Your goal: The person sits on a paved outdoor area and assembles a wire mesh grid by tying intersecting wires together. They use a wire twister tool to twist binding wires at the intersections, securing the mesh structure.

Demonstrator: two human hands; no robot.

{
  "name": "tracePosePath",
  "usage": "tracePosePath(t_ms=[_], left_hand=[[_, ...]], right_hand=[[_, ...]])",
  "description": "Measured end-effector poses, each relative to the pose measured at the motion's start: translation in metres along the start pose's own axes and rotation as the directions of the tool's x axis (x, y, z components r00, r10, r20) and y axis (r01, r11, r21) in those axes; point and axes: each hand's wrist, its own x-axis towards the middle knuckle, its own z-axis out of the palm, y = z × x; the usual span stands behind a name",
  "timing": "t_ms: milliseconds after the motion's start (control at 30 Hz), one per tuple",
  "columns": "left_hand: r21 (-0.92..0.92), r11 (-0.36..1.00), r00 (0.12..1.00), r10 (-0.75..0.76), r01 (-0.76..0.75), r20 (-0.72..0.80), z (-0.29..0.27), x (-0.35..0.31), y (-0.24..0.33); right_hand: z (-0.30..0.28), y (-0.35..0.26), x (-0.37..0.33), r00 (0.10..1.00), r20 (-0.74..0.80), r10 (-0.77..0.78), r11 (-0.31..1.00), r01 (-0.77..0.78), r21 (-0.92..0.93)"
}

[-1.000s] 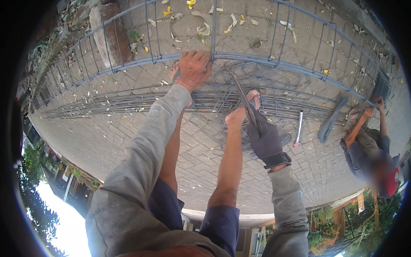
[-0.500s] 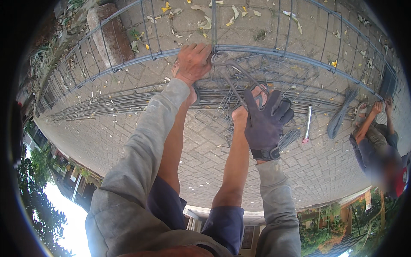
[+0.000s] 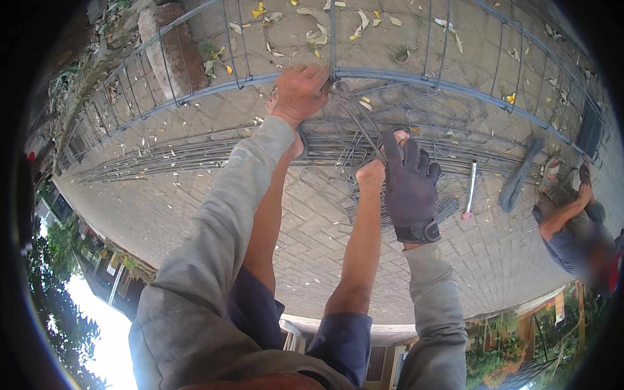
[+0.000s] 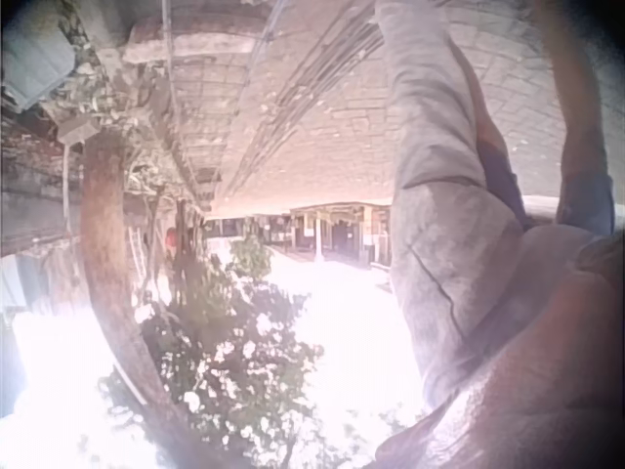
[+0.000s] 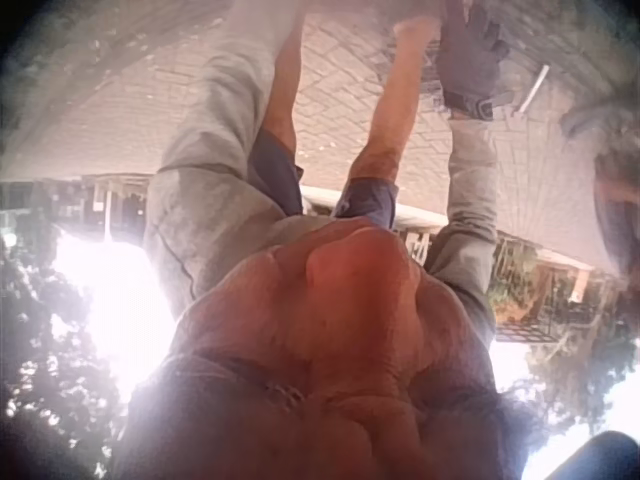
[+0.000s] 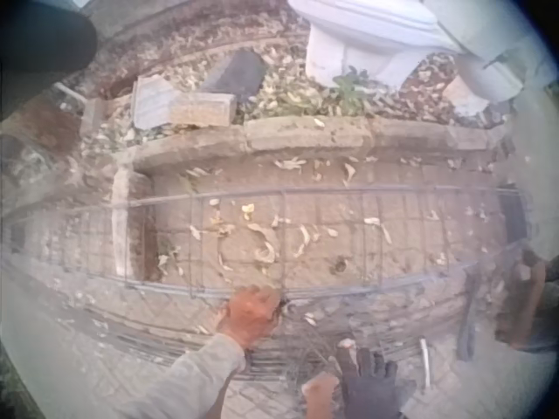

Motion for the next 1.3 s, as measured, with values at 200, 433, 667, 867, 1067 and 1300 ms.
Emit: tracePosePath(t_ms=[200,433,667,867,1067,1300], left_hand=[[-0.036,0.999,1.000,0.001,-0.001,0.003,-0.004,0.002,0.001],[-0.030,1.000,1.000,-0.009,0.009,0.006,-0.003,0.002,0.002],[-0.063,0.997,0.998,-0.039,0.041,0.041,-0.003,0.001,0.003],[-0.058,0.997,0.993,-0.044,0.051,0.113,-0.008,0.002,0.002],[-0.043,0.996,0.982,-0.065,0.073,0.175,-0.011,0.005,0.001],[-0.081,0.993,0.974,-0.067,0.087,0.218,-0.008,0.007,-0.001]], right_hand=[[-0.002,0.019,0.003,0.885,0.460,-0.066,0.584,-0.339,0.737],[-0.020,0.020,0.016,0.689,0.704,-0.173,0.421,-0.594,0.685],[-0.058,-0.029,-0.014,0.965,0.078,0.252,0.941,-0.225,-0.252],[-0.076,-0.006,0.001,0.977,0.133,0.168,0.955,-0.128,-0.266],[-0.091,0.039,0.030,0.967,0.242,0.076,0.972,-0.017,-0.234],[-0.103,0.070,0.064,0.955,0.283,-0.086,0.975,0.139,-0.172]])
